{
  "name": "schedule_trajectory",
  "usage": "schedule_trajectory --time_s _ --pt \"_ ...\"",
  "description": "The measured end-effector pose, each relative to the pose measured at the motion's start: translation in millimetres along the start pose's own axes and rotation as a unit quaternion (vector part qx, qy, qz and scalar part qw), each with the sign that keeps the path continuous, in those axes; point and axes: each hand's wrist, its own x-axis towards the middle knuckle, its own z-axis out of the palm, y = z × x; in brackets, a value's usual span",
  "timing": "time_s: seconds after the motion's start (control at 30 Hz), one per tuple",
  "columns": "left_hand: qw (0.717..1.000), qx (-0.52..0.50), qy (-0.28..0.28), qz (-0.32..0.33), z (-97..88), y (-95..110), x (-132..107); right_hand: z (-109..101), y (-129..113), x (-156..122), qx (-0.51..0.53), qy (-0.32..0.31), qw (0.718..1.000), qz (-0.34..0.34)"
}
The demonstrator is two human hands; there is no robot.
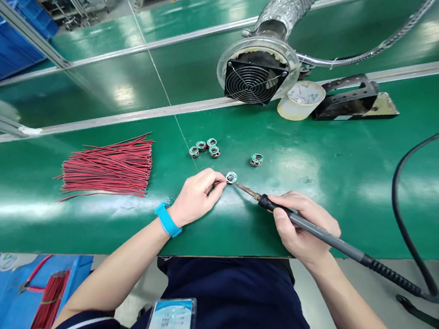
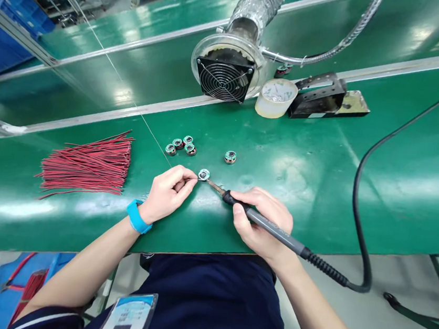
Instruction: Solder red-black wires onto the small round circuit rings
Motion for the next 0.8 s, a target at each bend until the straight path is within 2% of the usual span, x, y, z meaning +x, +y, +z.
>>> schedule_trajectory --time_s 0.8 --pt "0.999 0.021 0.004 0.029 3.8 -3.4 1.2 3.4 -2.0 4.6 0.011 -0.012 1.0 -0.014"
